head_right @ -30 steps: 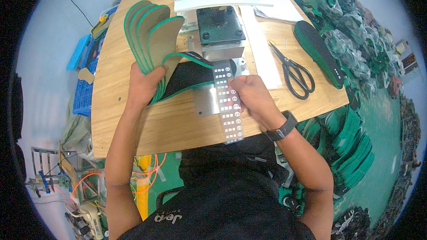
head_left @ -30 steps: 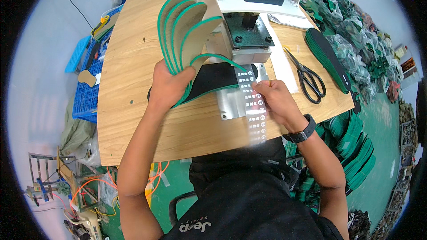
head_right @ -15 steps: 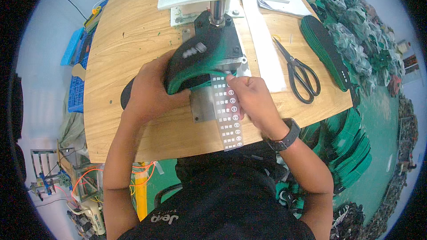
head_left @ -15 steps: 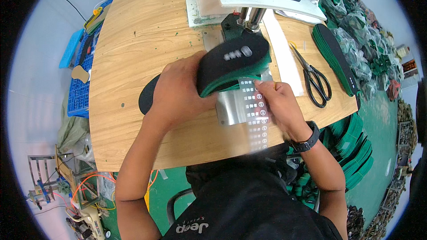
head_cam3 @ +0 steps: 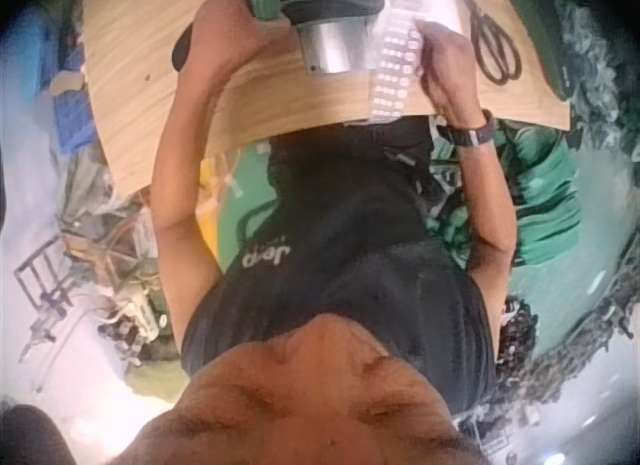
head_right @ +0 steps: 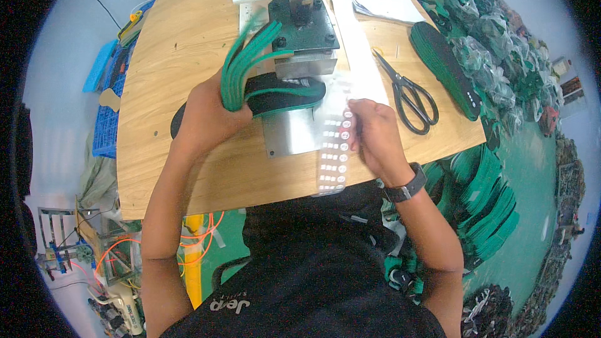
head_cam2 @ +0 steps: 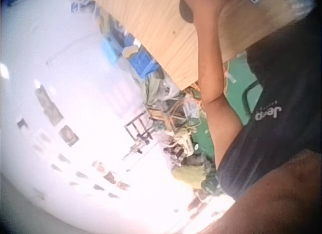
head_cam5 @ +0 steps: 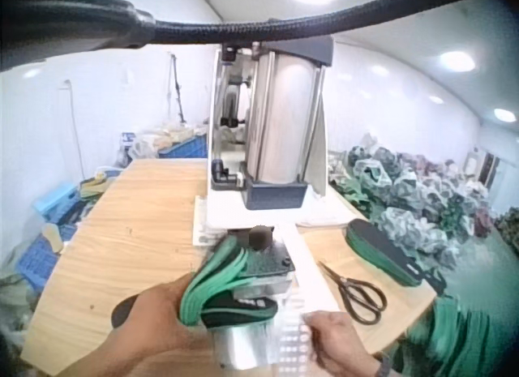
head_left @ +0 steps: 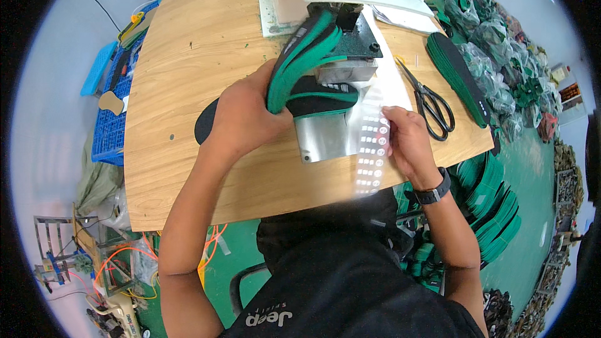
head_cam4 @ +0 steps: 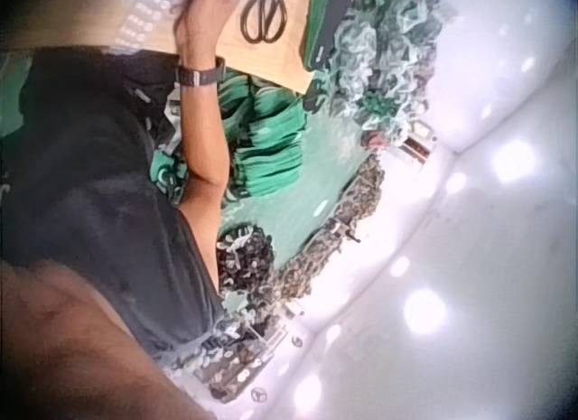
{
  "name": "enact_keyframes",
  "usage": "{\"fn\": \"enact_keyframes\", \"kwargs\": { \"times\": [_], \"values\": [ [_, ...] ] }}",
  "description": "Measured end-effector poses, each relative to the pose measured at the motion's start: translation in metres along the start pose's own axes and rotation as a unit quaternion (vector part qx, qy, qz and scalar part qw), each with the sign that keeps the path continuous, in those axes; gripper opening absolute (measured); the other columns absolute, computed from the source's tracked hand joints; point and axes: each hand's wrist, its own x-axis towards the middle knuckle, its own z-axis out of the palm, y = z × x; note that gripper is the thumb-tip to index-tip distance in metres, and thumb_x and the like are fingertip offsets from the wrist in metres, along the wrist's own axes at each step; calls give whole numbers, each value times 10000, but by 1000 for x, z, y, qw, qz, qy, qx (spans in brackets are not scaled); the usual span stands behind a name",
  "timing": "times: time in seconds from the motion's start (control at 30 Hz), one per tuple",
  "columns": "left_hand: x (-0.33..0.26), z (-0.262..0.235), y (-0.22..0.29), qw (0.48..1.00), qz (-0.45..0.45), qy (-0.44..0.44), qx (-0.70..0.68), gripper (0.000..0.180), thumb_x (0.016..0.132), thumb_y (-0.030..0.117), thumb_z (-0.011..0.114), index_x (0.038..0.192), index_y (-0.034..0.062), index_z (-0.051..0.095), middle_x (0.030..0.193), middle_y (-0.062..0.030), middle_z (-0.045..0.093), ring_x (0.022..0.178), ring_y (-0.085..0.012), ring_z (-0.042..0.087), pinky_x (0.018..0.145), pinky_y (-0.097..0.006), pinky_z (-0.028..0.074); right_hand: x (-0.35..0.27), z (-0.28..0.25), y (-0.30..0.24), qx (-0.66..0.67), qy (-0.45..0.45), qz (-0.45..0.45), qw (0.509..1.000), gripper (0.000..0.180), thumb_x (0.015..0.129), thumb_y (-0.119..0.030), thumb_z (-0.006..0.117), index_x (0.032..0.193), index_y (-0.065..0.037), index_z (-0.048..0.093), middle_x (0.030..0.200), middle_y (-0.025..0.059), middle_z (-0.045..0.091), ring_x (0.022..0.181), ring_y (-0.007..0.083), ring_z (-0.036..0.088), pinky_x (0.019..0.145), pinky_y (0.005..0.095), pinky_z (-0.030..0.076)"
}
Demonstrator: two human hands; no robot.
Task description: The person applies small specification labels to black shoe insoles by hand, using shears to cut a sheet of labels and securing stacks of completed insoles with rubber bands.
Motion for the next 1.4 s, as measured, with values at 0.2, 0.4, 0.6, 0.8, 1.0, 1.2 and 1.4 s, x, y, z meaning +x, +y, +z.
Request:
{"fn": "enact_keyframes", "kwargs": {
  "times": [0.2, 0.4, 0.6, 0.8, 1.0, 1.2, 1.4],
  "values": [
    [2, -1, -28, 979, 17, 127, -158, 168, 703, 76, 615, 833, -29, 596, 664, -86, 598, 626, -118, 541, 613, -286, 467, 10, 19, 1, -75, -127, 48, 988, 236, 933, -161, 512, 764, -10, 579, 612, 60, 602, 432, 93, 505, 396, 201, 412],
    [1, -9, -30, 960, -33, 151, -234, 89, 692, 65, 598, 742, -6, 582, 637, -28, 562, 602, -98, 511, 578, -281, 445, 12, 25, -4, -126, -126, 80, 981, 270, 930, -183, 540, 721, -14, 571, 599, 71, 607, 417, 92, 524, 359, 191, 424],
    [2, -10, -22, 975, -52, 129, -176, 97, 685, 60, 606, 752, -4, 578, 646, -41, 568, 607, -102, 512, 588, -286, 451, 17, 24, -4, -137, -127, 90, 978, 288, 924, -195, 557, 700, -15, 569, 567, 68, 599, 387, 93, 518, 341, 188, 421],
    [0, -4, -21, 981, -64, 109, -146, 114, 671, 48, 620, 761, -9, 578, 641, -68, 568, 602, -120, 515, 600, -287, 457, 16, 29, -8, -157, -127, 107, 974, 259, 895, -201, 570, 720, -12, 546, 570, 87, 592, 407, 123, 539, 353, 215, 411],
    [3, 4, -18, 999, -14, 32, -23, 434, 655, 145, 679, 1057, 22, 571, 843, -160, 624, 797, -274, 595, 753, -366, 473, 14, 29, -5, -173, -111, 99, 974, 310, 917, -258, 556, 725, -15, 544, 550, 59, 561, 390, 115, 520, 335, 214, 389],
    [9, 13, -12, 994, 24, -16, 104, 736, 609, 210, 756, 1269, 44, 473, 1085, -210, 600, 1055, -382, 534, 906, -426, 425, 10, 31, -7, -127, -85, 90, 984, 389, 930, -320, 531, 690, -15, 558, 526, 72, 567, 379, 112, 511, 331, 212, 385],
    [4, 8, -6, 994, 7, -7, 111, 635, 629, 190, 735, 1203, 33, 514, 1014, -214, 613, 972, -383, 569, 843, -422, 460, 5, 28, -5, -175, -106, 36, 978, 278, 903, -210, 544, 721, -4, 587, 529, 46, 561, 387, 95, 501, 351, 211, 380]
  ]
}}
